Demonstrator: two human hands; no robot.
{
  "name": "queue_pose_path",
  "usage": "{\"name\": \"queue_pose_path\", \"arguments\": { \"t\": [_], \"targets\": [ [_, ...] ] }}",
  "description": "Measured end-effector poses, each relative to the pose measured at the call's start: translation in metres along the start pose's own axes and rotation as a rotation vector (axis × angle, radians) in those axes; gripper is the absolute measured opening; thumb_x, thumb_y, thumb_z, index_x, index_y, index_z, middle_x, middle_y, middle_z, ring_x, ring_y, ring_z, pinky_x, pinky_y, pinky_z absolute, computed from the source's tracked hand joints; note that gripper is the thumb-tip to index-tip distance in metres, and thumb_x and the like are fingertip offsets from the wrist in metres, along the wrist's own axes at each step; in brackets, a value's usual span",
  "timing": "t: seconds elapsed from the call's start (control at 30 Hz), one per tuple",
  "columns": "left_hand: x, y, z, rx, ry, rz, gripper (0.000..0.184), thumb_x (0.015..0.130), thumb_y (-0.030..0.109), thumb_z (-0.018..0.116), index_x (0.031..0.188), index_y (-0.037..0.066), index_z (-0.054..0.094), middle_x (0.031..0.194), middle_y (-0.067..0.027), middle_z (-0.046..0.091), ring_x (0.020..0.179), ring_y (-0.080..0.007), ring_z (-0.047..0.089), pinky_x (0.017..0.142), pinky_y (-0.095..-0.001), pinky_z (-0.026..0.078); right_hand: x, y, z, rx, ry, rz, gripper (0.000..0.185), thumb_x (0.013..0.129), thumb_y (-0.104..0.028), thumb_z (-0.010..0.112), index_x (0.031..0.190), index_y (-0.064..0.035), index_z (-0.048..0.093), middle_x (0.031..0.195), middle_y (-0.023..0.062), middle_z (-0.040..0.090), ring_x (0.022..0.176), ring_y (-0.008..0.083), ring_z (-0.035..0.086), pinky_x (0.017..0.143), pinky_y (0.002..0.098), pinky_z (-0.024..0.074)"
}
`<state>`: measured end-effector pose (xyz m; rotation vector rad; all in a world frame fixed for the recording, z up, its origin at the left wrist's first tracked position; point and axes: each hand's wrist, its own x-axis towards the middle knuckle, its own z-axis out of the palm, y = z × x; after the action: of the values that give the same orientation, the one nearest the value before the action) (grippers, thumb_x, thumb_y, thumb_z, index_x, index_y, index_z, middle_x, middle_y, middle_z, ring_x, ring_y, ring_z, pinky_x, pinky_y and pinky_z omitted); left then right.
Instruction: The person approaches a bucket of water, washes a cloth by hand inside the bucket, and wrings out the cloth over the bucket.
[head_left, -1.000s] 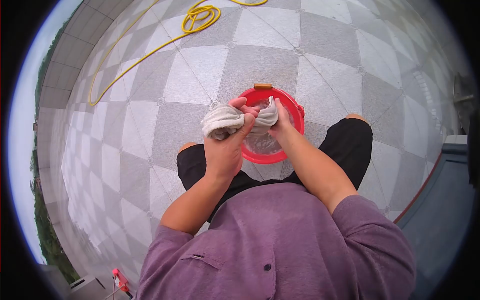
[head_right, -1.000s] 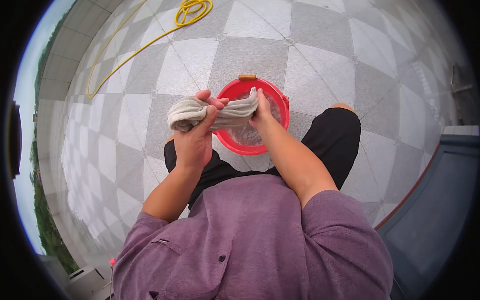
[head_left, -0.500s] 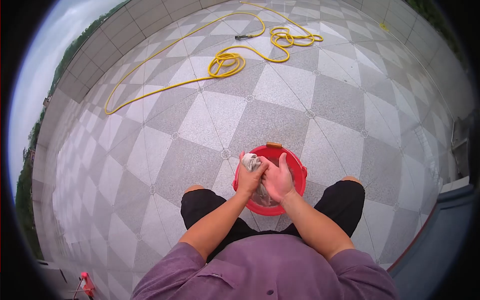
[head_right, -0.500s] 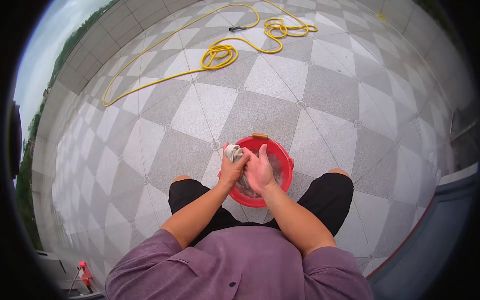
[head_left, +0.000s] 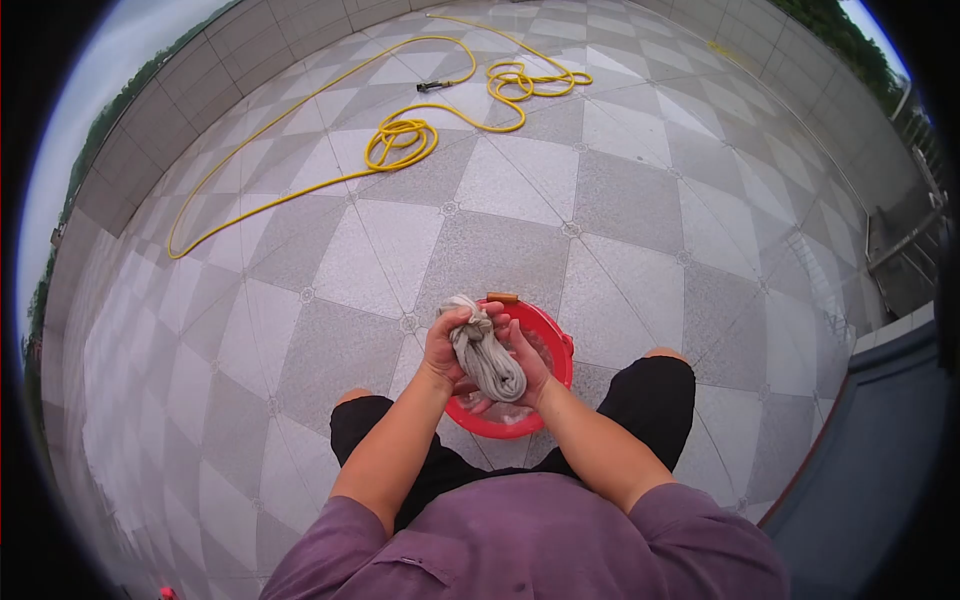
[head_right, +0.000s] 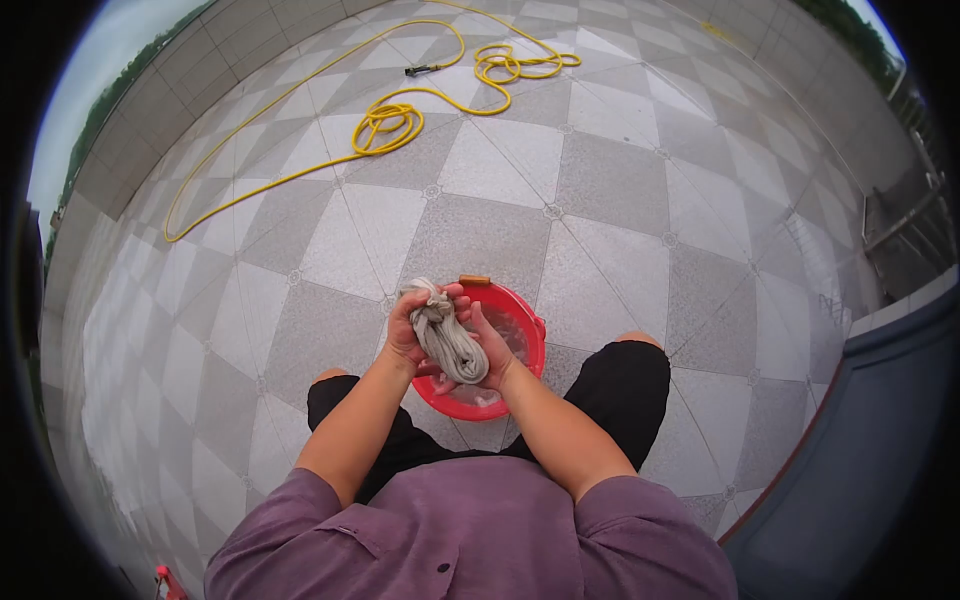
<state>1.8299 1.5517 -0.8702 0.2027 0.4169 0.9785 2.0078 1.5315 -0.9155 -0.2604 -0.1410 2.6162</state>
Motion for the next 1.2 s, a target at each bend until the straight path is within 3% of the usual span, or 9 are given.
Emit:
{"name": "queue_pose_path", "arguments": {
  "t": [0.1,0.23,0.37,0.7,0.8,0.87,0.97,1.1,1.2],
  "targets": [
    [0.026,-0.008,-0.061,0.086,0.009,0.119,0.031,0.087,0.015,0.066,0.114,-0.001,0.065,0.104,-0.0126,0.071,0.087,-0.0281,0.07,0.081,-0.0463,0.061,0.003,-0.014,-0.026,-0.34,-0.004,0.101,0.081,0.091,-0.067,0.064,0.143,-0.0063,0.05,0.121,0.0199,0.071,0.112,0.0438,0.07,0.058,0.0467,0.0633],
    [0.03,-0.015,-0.064,0.268,0.317,0.106,0.022,0.085,0.012,0.07,0.104,0.001,0.068,0.088,-0.0076,0.069,0.076,-0.0236,0.066,0.069,-0.0406,0.058,0.018,-0.016,-0.017,-0.684,0.213,0.158,0.052,0.091,-0.033,0.078,0.13,-0.0067,0.057,0.105,0.0112,0.071,0.084,0.0219,0.074,0.056,0.0327,0.0593],
    [0.047,-0.021,-0.085,0.481,0.543,0.032,0.014,0.083,0.009,0.075,0.094,0.003,0.07,0.084,-0.0072,0.07,0.073,-0.0226,0.068,0.065,-0.0387,0.057,0.04,-0.001,-0.025,-1.114,0.5,0.153,0.05,0.074,-0.018,0.08,0.12,-0.0044,0.065,0.103,0.0091,0.071,0.085,0.0265,0.072,0.067,0.0404,0.0569],
    [0.066,-0.061,-0.117,1.185,0.969,0.193,0.024,0.08,0.019,0.084,0.089,0.001,0.071,0.085,-0.0088,0.072,0.074,-0.0219,0.069,0.066,-0.0402,0.055,0.045,0.027,-0.035,-1.932,0.964,0.244,0.072,0.086,-0.03,0.068,0.144,0.0067,0.047,0.115,0.031,0.07,0.106,0.0359,0.073,0.093,0.0469,0.0569],
    [0.059,-0.06,-0.077,0.653,0.946,0.23,0.059,0.079,0.01,0.085,0.129,-0.006,0.058,0.107,-0.0156,0.07,0.083,-0.0216,0.068,0.07,-0.037,0.057,0.038,0.032,-0.05,-2.216,0.952,0.258,0.089,0.088,-0.032,0.07,0.154,0.0079,0.028,0.127,0.0344,0.063,0.11,0.0387,0.071,0.093,0.0484,0.0572],
    [0.057,-0.056,-0.057,0.685,0.959,0.381,0.066,0.079,0.022,0.088,0.132,-0.004,0.059,0.104,-0.0134,0.07,0.082,-0.0203,0.068,0.071,-0.0359,0.055,0.029,0.034,-0.041,-2.362,0.9,0.15,0.098,0.085,-0.032,0.076,0.157,0.0083,0.021,0.131,0.0327,0.061,0.108,0.0396,0.071,0.087,0.0478,0.0593],
    [0.04,-0.037,-0.026,0.748,0.867,0.469,0.084,0.081,0.02,0.086,0.15,-0.002,0.043,0.102,-0.0121,0.07,0.086,-0.0174,0.066,0.074,-0.033,0.054,0.015,0.026,-0.03,-2.143,0.73,-0.223,0.1,0.082,-0.034,0.083,0.155,0.0077,0.028,0.123,0.0237,0.066,0.105,0.0314,0.072,0.082,0.0441,0.0608],
    [0.027,0.015,-0.008,0.343,0.487,0.377,0.059,0.086,0.001,0.065,0.143,0.0,0.049,0.087,-0.0077,0.065,0.084,-0.0232,0.063,0.078,-0.0363,0.054,-0.021,-0.022,0.032,-0.852,0.74,-0.295,0.056,0.094,-0.034,0.074,0.129,0.007,0.06,0.113,0.0184,0.071,0.094,0.0232,0.071,0.083,0.0372,0.0602],
    [0.016,0.034,0.051,0.042,0.142,0.387,0.045,0.09,0.006,0.059,0.134,0.007,0.056,0.081,-0.0049,0.058,0.079,-0.0218,0.059,0.084,-0.0409,0.052,-0.007,-0.024,0.013,-0.304,0.5,-0.5,0.061,0.099,-0.046,0.067,0.124,0.0087,0.063,0.109,0.018,0.072,0.083,0.0233,0.073,0.071,0.043,0.0616]
  ]
}}
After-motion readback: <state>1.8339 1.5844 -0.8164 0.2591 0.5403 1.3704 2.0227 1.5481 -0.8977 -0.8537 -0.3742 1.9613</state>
